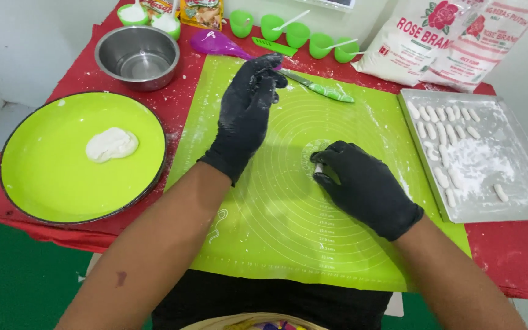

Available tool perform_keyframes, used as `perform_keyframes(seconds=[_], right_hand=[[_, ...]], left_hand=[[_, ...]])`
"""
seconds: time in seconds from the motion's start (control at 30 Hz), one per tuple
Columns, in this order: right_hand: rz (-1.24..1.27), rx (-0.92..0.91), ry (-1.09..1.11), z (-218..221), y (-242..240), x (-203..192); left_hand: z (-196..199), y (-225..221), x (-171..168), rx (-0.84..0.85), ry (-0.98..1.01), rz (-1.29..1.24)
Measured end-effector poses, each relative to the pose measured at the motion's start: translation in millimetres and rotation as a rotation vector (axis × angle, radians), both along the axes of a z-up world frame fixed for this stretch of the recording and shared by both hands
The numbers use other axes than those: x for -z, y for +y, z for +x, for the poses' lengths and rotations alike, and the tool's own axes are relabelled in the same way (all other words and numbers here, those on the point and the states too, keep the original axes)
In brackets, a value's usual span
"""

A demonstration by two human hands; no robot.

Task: Rolling small pieces of dough into cylindrical rice cakes and arranging them on a metal tray.

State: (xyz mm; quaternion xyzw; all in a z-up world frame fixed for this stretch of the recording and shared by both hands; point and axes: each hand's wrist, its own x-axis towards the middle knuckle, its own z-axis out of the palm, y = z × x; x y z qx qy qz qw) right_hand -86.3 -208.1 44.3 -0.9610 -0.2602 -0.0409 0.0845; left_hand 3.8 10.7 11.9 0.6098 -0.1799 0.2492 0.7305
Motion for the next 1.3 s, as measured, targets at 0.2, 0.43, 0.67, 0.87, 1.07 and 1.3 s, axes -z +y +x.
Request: perform_keyframes(seconds=[0.2,0.43,0.67,0.87,1.07,1.3], right_hand=[[0.161,-0.098,0.07,6,-9,-1],[0.127,-0.204,0.003,4,-8,-3],[0.669,0.009,0.064,2,0,-15],[0.949,0.079,0.015,14,-13,17],[0.814,0.077,-0.174,8,0,-2],[0.942,0.097,-0.155,3,4,-2]], left_hand=[[-4,-2,-3,0.042,0.057,0.004],[-2,-4,1,0.088,0.059,0.082],[-19,-15,0,0.344,0.123,0.167],[-32,-16,-7,0.408,0.18,0.354],[-28,-15,-5,0.405,0.258,0.306],[-27,-15,-1,0.44,0.317,0.279]])
